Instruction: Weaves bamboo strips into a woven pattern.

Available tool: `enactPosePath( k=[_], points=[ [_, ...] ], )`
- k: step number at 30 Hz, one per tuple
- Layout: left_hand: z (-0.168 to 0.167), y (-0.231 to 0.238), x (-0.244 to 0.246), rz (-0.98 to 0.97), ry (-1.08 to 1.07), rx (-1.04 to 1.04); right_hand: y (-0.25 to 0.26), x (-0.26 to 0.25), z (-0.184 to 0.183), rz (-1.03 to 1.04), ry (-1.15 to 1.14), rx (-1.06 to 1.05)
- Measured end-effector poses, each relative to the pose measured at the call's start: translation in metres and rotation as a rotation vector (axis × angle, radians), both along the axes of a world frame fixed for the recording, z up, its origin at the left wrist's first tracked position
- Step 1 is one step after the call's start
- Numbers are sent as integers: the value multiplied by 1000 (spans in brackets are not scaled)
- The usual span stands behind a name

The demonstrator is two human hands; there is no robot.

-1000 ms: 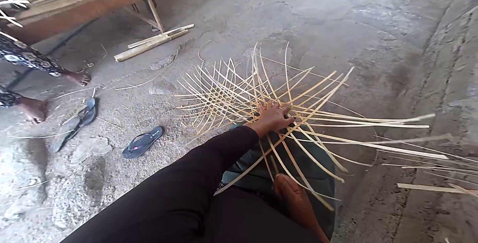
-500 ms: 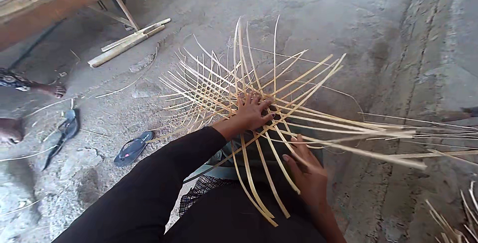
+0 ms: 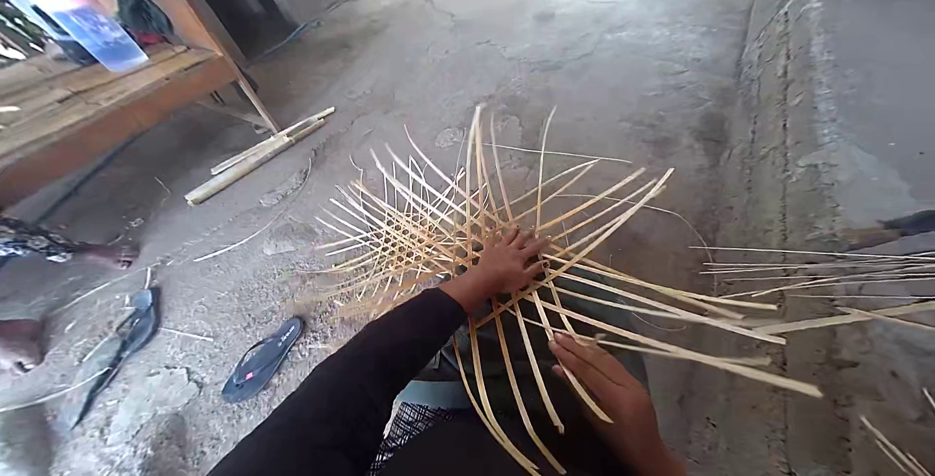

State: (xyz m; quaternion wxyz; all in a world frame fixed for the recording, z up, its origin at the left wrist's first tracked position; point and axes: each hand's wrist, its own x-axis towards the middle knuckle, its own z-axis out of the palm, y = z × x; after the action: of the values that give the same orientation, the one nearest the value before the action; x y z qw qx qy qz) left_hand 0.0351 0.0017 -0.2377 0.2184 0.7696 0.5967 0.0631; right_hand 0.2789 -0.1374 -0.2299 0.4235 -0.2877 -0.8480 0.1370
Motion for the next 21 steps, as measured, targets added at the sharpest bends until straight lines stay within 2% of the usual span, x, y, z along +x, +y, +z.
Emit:
enactPosePath(
  k=[6,13,16,18,21],
  points=[
    [6,-12,-3,34,34,-25,10,-20,3,115,5,-71],
    [13,-21,-4,100,17,-73,21,-34,4,305,158,-237],
    [20,-14,1,124,-41,17,25,-37,3,326,206,-355],
    [15,-9,5,86,-1,70,26,-42,2,349,239,-436],
    [7,-5,8,55,38,43,29,-46,-3,404,327,-606]
  ],
)
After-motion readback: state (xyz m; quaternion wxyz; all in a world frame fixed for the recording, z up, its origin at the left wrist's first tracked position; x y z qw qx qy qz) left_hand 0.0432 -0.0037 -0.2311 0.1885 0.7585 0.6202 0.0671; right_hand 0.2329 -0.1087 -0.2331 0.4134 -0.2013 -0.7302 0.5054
